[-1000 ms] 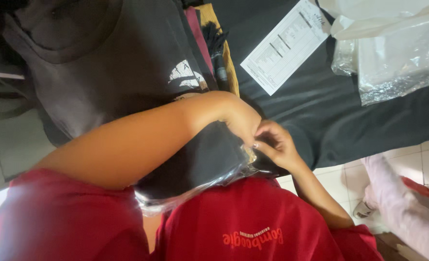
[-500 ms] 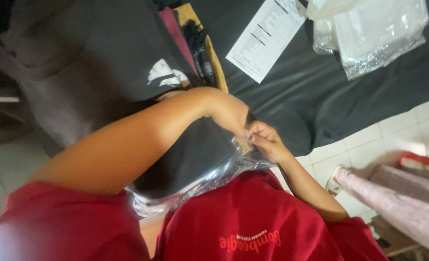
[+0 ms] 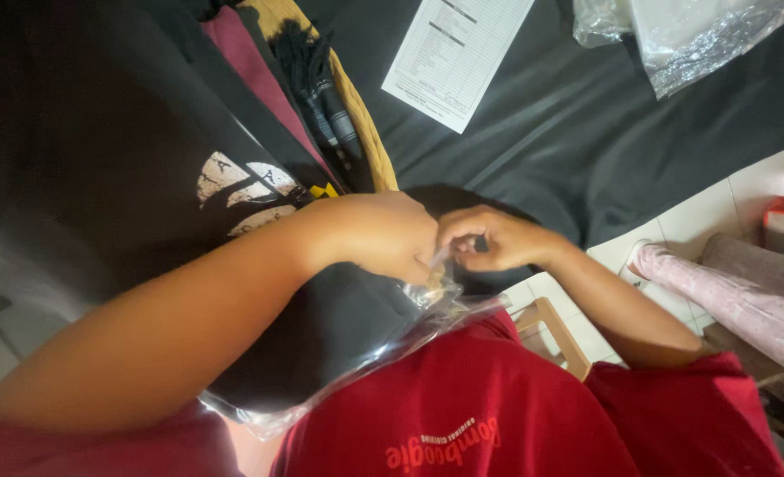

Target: The person folds a white t-shirt and places it into a clear plastic bag. She then folds a black t-shirt, inserts it into another plastic bag, and seals it. The packaged items are placed on a table with other folded clothes.

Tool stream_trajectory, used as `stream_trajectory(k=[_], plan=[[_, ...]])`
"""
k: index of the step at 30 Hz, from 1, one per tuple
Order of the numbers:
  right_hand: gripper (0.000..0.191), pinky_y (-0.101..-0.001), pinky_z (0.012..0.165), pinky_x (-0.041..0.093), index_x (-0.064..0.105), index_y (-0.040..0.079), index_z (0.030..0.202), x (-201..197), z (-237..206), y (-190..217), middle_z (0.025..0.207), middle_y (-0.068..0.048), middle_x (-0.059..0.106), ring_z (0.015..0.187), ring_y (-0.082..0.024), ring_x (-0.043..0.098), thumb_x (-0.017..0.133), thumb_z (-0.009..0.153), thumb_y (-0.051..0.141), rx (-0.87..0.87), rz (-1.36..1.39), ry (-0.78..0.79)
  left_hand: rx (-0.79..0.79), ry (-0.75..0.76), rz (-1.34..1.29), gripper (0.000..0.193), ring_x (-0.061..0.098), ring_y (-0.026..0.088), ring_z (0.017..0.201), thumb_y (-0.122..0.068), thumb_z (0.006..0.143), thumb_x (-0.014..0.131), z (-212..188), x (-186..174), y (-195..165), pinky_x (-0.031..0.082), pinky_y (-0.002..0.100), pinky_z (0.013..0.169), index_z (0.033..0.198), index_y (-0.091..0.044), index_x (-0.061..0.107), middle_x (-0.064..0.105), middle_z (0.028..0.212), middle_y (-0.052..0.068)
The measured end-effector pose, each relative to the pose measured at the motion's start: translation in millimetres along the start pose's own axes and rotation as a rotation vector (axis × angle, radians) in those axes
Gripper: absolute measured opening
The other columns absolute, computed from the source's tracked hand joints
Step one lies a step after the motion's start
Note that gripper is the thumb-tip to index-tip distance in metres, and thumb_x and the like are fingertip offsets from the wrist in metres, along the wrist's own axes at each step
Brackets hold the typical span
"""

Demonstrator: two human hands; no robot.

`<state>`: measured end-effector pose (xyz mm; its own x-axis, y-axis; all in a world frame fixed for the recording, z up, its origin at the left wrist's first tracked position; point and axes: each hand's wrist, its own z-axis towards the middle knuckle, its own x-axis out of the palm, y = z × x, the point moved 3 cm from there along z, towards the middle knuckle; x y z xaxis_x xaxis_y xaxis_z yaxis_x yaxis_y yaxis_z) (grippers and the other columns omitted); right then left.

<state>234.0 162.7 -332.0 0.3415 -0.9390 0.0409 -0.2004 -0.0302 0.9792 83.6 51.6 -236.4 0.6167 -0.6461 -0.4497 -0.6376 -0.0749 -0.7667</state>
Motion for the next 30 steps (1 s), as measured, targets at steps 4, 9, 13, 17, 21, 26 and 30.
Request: stream_trajectory(k=[4,9,13,17,21,26,30], plan=[[0.017,-0.0311,0.084,0.054,0.069,0.001,0.104,-16,32,12,0.106,-0.007,0.069,0.098,-0.017,0.067,0.073,0.089,-0.003,-0.282,-0.240,-0.160,-0.074,0.035,-0.011,0.039,0.067,0.032,0.056,-0.043,0.082,0.070,3,2,4,0.051,0.046,0.057,0.067,-0.007,0.075,0.068,0.059,0.014],[0.019,-0.0321,0.086,0.052,0.068,-0.001,0.105,-18,58,-11,0.107,-0.007,0.069,0.100,-0.017,0.066,0.073,0.087,-0.005,-0.354,0.097,-0.367,-0.119,0.017,-0.043,0.042,0.069,0.031,0.056,-0.046,0.081,0.072,8,0,8,0.052,0.046,0.056,0.065,-0.008,0.075,0.069,0.059,0.013],[0.030,-0.0319,0.087,0.053,0.068,0.000,0.101,-12,36,-16,0.104,-0.009,0.070,0.099,-0.018,0.067,0.079,0.073,0.003,-0.385,-0.224,-0.457,0.068,-0.634,0.069,0.031,0.065,0.034,0.057,-0.038,0.084,0.072,8,-31,-4,0.049,0.046,0.054,0.073,-0.009,0.072,0.066,0.062,0.013],[0.013,-0.0318,0.090,0.053,0.066,0.003,0.110,1,20,3,0.108,-0.008,0.065,0.100,-0.018,0.065,0.069,0.097,0.000,-0.329,-0.069,-0.496,-0.046,-0.834,0.061,0.048,0.062,0.032,0.050,-0.044,0.092,0.067,-4,-65,-6,0.048,0.044,0.052,0.061,-0.008,0.066,0.061,0.053,0.012],[0.014,-0.0324,0.085,0.051,0.065,0.004,0.106,1,19,45,0.104,-0.008,0.068,0.092,-0.019,0.064,0.070,0.094,-0.001,-0.382,-0.214,-0.392,0.154,-1.080,0.084,0.048,0.061,0.031,0.052,-0.043,0.094,0.068,-20,-86,-18,0.045,0.045,0.051,0.063,-0.008,0.061,0.060,0.056,0.009],[0.015,-0.0345,0.092,0.051,0.064,0.002,0.104,-4,15,72,0.103,-0.010,0.067,0.100,-0.023,0.066,0.068,0.091,-0.005,-0.445,-0.321,-0.291,0.285,-1.235,0.082,0.049,0.059,0.029,0.052,-0.041,0.094,0.070,-30,-107,-19,0.043,0.043,0.052,0.061,-0.008,0.055,0.058,0.057,0.008],[0.016,-0.0327,0.088,0.051,0.063,0.002,0.104,-8,15,69,0.098,-0.009,0.064,0.093,-0.021,0.063,0.066,0.091,-0.006,-0.415,-0.351,-0.293,0.427,-1.323,0.209,0.047,0.059,0.029,0.055,-0.037,0.099,0.071,-59,-117,-50,0.042,0.042,0.053,0.066,-0.007,0.055,0.059,0.062,0.008]])
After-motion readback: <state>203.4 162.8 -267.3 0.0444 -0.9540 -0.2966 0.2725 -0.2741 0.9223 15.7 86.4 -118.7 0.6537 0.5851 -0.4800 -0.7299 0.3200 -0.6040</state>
